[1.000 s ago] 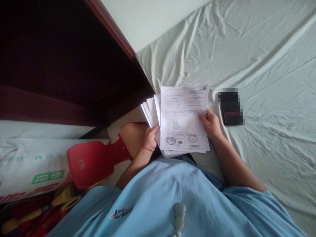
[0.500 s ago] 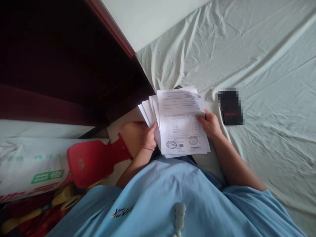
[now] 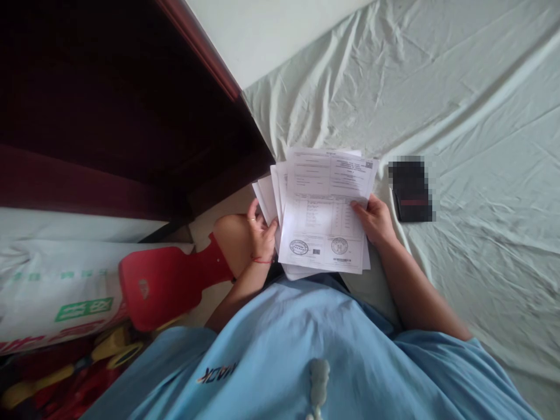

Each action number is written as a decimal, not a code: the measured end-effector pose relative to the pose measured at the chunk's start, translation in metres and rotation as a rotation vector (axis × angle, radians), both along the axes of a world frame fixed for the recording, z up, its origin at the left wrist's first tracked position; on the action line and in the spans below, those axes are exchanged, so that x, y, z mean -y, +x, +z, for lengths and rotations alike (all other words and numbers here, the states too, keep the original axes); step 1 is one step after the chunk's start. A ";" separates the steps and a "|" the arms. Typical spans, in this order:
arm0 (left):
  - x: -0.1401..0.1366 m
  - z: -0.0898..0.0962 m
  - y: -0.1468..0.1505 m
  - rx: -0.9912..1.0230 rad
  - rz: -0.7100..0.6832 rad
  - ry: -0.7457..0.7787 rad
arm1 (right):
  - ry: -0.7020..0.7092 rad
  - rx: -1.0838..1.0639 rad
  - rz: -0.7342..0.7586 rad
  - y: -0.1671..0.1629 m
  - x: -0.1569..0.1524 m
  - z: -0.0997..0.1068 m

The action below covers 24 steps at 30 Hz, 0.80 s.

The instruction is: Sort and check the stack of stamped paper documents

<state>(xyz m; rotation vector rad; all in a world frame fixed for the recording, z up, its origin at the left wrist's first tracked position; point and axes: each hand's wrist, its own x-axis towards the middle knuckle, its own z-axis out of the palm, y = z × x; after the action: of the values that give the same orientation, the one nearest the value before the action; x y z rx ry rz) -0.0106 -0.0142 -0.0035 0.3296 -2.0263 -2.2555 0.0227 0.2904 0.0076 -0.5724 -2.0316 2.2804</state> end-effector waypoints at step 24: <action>-0.011 0.006 -0.004 0.195 0.039 0.100 | 0.039 0.052 0.066 0.000 -0.004 0.001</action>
<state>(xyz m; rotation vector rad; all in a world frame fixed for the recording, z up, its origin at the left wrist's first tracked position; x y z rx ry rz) -0.0142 -0.0036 0.0024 0.6153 -1.9758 -2.3905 0.0227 0.2942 0.0081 -0.5765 -2.1455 2.2794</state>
